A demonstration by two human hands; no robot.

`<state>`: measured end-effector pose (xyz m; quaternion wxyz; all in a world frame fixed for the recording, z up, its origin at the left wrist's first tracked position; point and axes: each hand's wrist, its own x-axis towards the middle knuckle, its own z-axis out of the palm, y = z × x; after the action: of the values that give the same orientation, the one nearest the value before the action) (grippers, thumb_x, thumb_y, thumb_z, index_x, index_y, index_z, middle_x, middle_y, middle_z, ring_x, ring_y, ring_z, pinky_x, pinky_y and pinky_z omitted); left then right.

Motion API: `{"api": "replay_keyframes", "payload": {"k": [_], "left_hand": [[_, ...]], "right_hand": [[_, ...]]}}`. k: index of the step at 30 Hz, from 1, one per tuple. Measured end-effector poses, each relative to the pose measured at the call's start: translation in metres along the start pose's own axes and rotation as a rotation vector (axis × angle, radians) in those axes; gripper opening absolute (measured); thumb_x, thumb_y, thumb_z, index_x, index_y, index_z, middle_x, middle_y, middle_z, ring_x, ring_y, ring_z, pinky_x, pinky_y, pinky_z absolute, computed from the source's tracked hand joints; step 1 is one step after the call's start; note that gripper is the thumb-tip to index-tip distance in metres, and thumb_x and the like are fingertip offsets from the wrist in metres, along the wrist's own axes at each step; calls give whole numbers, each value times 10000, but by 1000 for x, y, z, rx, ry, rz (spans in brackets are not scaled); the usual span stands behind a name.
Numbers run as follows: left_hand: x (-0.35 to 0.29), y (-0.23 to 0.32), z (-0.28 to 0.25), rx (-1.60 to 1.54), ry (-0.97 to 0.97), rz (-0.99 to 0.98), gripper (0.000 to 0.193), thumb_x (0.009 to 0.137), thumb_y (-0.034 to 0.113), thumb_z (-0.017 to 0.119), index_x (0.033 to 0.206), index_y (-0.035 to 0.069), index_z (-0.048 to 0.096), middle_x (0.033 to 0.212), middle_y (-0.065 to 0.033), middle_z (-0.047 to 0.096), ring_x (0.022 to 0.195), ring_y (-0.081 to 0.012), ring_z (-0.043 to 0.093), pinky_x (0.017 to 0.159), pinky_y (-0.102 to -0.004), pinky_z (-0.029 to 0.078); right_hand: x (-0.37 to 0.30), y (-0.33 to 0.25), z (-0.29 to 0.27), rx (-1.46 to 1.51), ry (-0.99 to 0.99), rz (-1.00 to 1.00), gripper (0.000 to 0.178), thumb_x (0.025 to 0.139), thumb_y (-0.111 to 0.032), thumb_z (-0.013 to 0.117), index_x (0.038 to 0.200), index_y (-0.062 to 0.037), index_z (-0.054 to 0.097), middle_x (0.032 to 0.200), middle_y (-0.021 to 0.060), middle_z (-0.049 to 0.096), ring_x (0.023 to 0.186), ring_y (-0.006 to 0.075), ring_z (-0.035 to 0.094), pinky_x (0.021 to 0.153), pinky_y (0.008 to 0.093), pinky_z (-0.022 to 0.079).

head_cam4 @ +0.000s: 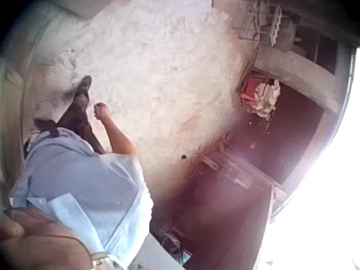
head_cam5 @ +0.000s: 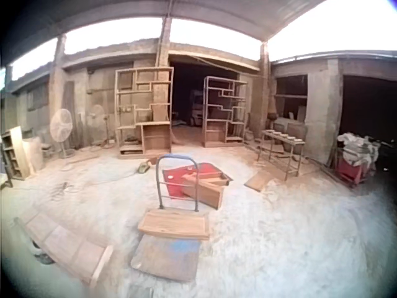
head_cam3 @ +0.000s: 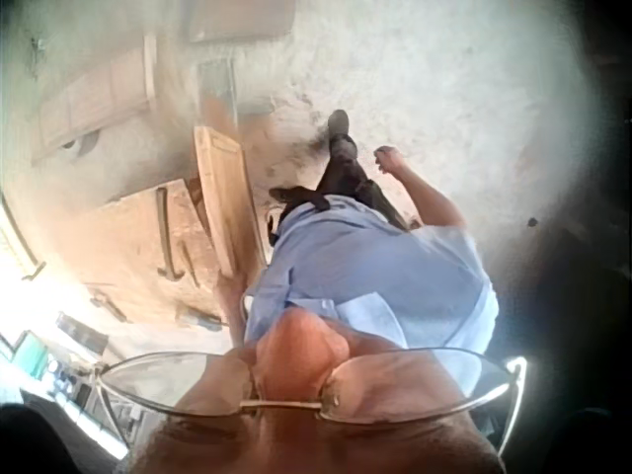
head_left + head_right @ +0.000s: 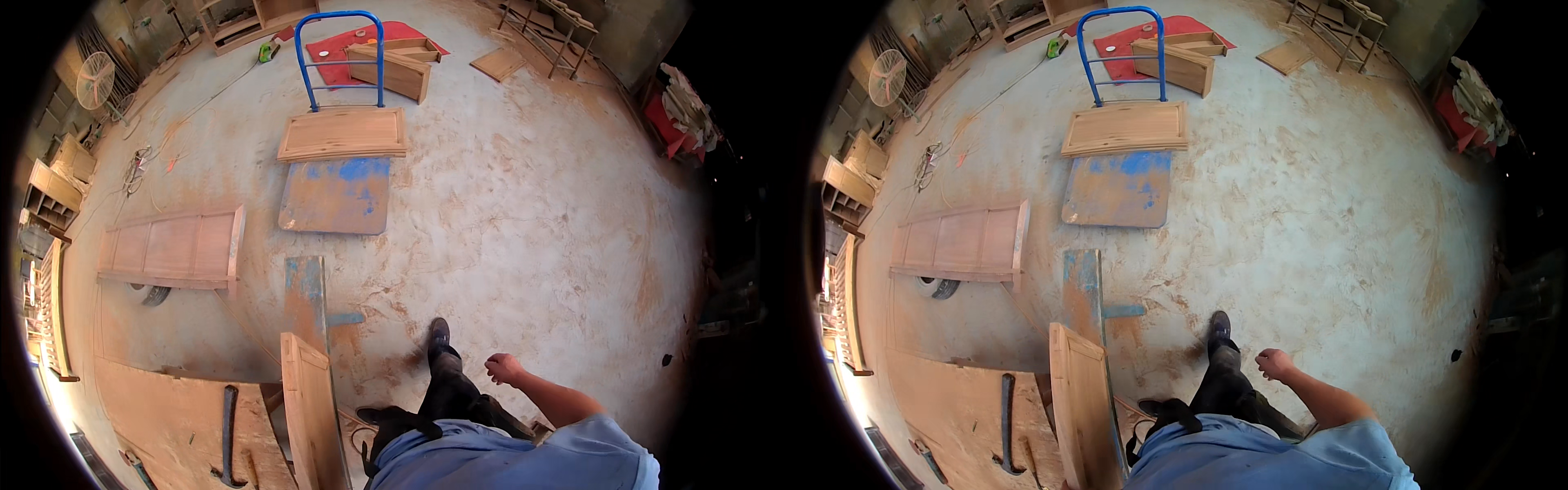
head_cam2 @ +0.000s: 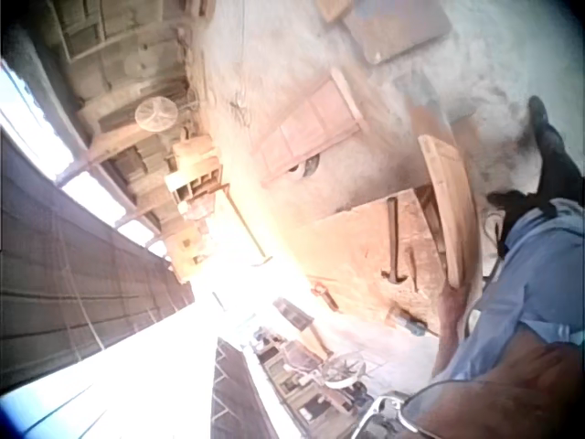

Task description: The person assembles a wooden frame by hammering nails into a wooden plank and using a chisel to carve a groove. The person then picks up a wooden panel and places it on the workbench.

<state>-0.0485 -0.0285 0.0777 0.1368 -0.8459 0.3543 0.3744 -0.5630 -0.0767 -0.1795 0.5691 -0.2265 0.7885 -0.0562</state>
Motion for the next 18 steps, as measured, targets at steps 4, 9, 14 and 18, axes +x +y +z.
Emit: {"api": "replay_keyframes", "payload": {"k": [4,9,14,18], "left_hand": [[-7,112,-9,51,-41,-30,689,708,392,715,1230,-47,619,1070,-343,658,1070,-444,642,898,-525,507],[43,213,-3,-244,111,182,418,682,126,761,1048,-52,664,881,-132,722,809,-226,702,720,-354,557],[129,355,-1,-519,122,316,345,707,104,747,986,-79,660,894,-126,721,816,-174,672,725,-321,536],[243,464,-5,-697,88,322,338,713,91,737,983,-98,657,878,-119,705,798,-160,640,692,-323,517]], "right_hand": [[60,18,-92,328,62,102,332,933,-210,546,1156,20,631,854,119,681,631,201,655,542,349,563],[91,7,-202,579,146,87,340,969,-231,539,1212,2,581,858,127,666,624,218,650,542,367,573],[116,5,-265,755,228,104,347,984,-250,539,1225,0,539,834,115,642,602,209,630,531,359,559],[130,8,-305,764,289,195,319,987,-261,525,1203,-26,542,826,115,635,595,222,636,513,377,568]]}}
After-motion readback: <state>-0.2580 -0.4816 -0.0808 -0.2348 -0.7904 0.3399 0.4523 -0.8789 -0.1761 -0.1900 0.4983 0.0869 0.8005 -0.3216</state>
